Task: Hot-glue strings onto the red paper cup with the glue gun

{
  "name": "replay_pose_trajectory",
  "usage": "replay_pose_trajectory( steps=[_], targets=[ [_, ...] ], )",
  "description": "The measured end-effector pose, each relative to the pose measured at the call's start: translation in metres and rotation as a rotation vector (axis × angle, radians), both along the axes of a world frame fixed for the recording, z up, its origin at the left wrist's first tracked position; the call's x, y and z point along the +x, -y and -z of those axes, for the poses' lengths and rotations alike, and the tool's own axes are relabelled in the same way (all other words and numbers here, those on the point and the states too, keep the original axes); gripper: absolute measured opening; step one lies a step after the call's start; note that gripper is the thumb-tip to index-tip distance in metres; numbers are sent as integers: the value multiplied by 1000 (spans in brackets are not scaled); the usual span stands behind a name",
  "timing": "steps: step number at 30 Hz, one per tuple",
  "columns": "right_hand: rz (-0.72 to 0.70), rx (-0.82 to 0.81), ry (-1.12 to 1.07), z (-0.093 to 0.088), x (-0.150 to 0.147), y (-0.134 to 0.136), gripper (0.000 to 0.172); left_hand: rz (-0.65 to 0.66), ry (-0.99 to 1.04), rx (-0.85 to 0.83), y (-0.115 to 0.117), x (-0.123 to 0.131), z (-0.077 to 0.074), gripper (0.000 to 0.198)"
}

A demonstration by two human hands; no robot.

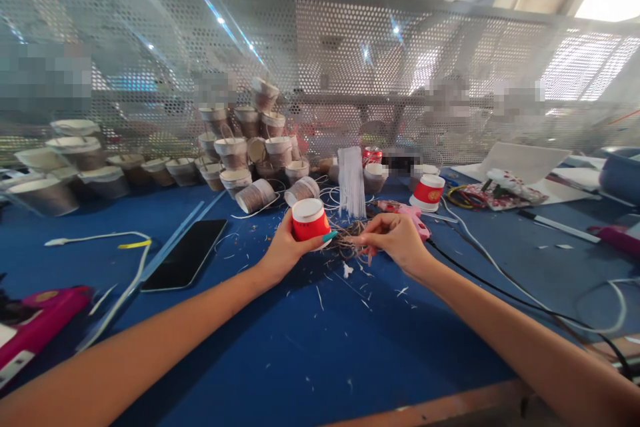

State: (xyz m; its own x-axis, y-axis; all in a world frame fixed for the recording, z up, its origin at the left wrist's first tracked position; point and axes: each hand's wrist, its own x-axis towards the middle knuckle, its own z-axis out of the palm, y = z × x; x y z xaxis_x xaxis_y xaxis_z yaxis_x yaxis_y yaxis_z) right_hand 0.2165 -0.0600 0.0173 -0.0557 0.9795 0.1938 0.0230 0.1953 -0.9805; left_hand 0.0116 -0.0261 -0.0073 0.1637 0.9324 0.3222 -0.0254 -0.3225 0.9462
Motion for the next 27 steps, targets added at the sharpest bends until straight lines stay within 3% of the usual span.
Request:
replay_pose_trajectory(
  steps=[4,7,10,12,15,17,22,27],
  targets=[
    [-52,20,77,6,1,-3,21,-8,-8,-6,1,1,-1,66],
    [-157,159,138,9,0,-5,20,-8,-17,16,2,0,-1,65],
    [-96,323,234,10,-1,-6,22,-3,-24,16,2,0,-1,66],
    [-24,318,247,10,0,-5,15,2,-30,11,1,0,0,68],
    [27,227,134,8,1,-3,43,1,-57,48,0,0,1,69],
    [21,244,51,6,1,1,50,-3,-97,101,0,-1,2,68],
    [-102,396,18,2,-1,12,30,-11,-215,220,3,-3,1,63],
    [-288,436,197,3,-2,18,21,-1,-289,309,6,-5,-1,60]
  ],
)
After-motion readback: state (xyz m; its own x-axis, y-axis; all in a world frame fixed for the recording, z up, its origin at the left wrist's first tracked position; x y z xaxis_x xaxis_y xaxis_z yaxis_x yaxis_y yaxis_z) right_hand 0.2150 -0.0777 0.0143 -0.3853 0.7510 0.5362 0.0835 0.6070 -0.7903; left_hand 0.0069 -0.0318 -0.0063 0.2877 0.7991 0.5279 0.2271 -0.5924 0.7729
